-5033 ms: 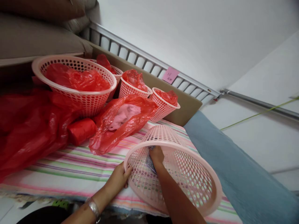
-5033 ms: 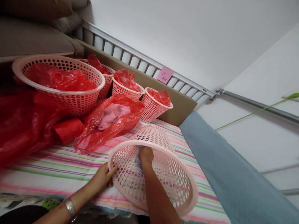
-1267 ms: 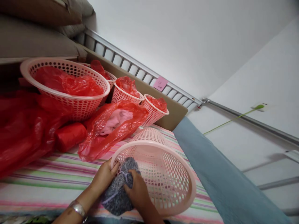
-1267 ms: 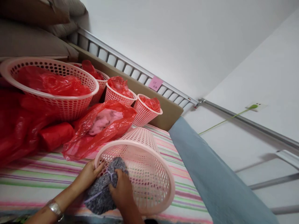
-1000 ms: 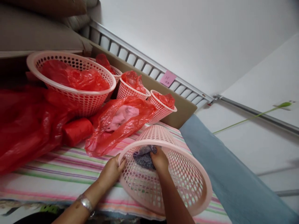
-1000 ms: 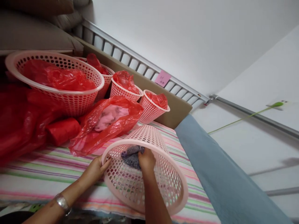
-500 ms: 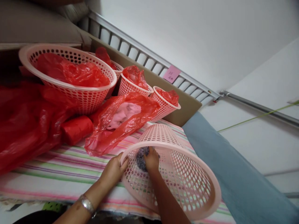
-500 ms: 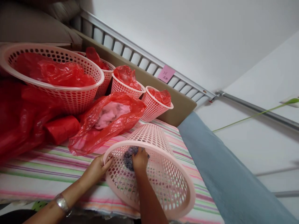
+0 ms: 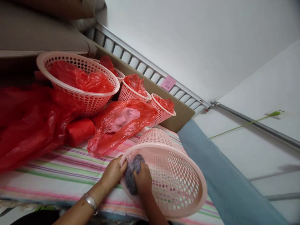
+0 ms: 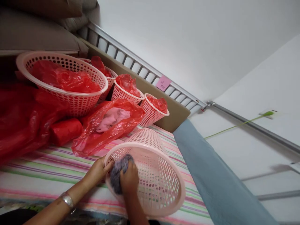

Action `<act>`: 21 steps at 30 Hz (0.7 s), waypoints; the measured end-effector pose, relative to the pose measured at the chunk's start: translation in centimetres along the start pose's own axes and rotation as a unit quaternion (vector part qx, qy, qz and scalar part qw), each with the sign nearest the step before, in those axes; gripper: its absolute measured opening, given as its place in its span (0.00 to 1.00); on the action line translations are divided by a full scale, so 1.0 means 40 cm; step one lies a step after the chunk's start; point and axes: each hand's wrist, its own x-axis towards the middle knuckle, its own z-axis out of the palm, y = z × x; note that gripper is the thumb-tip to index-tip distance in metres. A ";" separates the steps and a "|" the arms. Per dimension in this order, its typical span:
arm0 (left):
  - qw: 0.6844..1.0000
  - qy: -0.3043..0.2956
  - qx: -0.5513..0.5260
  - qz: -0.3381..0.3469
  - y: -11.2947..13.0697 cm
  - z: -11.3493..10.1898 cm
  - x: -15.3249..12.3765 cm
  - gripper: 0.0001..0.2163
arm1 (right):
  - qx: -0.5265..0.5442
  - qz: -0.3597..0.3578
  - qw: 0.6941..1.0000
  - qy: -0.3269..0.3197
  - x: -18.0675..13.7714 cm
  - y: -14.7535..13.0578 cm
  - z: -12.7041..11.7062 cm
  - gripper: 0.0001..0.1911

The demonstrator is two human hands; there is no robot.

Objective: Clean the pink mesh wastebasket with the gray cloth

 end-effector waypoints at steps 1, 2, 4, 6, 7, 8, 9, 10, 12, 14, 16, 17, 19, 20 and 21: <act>1.000 0.001 0.002 0.000 -0.001 0.000 -0.001 0.10 | 0.006 -0.020 1.000 0.006 -0.048 -0.001 0.008 0.25; 1.000 0.000 0.001 0.000 -0.002 0.000 -0.002 0.11 | 0.009 -0.040 0.999 0.010 -0.089 0.000 0.016 0.26; 1.000 -0.009 -0.007 0.002 -0.002 -0.001 -0.005 0.11 | 0.008 -0.070 0.997 0.012 -0.135 0.009 0.023 0.26; 1.000 -0.018 -0.011 0.005 0.002 -0.005 -0.007 0.12 | 0.004 -0.079 0.997 0.012 -0.127 0.022 0.018 0.26; 1.000 -0.021 -0.010 0.007 0.006 -0.007 -0.008 0.12 | 0.000 -0.073 0.997 0.012 -0.104 0.028 0.011 0.26; 1.000 -0.024 -0.007 0.011 0.010 -0.009 -0.009 0.12 | -0.007 -0.058 0.998 0.013 -0.072 0.034 0.003 0.25; 1.000 -0.026 -0.005 0.014 0.015 -0.011 -0.010 0.11 | -0.017 -0.039 0.999 0.015 -0.032 0.039 -0.004 0.24; 0.999 -0.027 -0.003 0.017 0.019 -0.013 -0.011 0.11 | -0.030 -0.019 0.999 0.017 0.012 0.044 -0.011 0.23; 1.000 -0.027 -0.004 0.016 0.027 -0.015 -0.013 0.10 | -0.049 0.005 0.998 0.024 0.101 0.053 -0.018 0.20; 1.000 -0.025 -0.005 0.009 0.031 -0.017 -0.015 0.10 | -0.050 0.001 0.998 0.030 0.179 0.063 -0.020 0.19; 1.000 -0.028 -0.001 0.003 0.033 -0.018 -0.016 0.10 | -0.036 -0.015 0.999 0.035 0.238 0.076 -0.016 0.19; 1.000 -0.031 0.003 0.001 0.032 -0.017 -0.017 0.10 | -0.027 -0.021 0.999 0.038 0.260 0.084 -0.011 0.19; 0.999 -0.035 0.014 -0.005 0.032 -0.017 -0.019 0.10 | -0.011 -0.022 0.999 0.042 0.289 0.101 0.000 0.20; 0.999 -0.037 0.019 -0.007 0.031 -0.016 -0.020 0.10 | -0.005 -0.019 0.999 0.041 0.298 0.108 0.006 0.20; 0.999 -0.036 0.023 -0.009 0.031 -0.015 -0.021 0.10 | 0.000 -0.016 0.999 0.039 0.303 0.114 0.011 0.20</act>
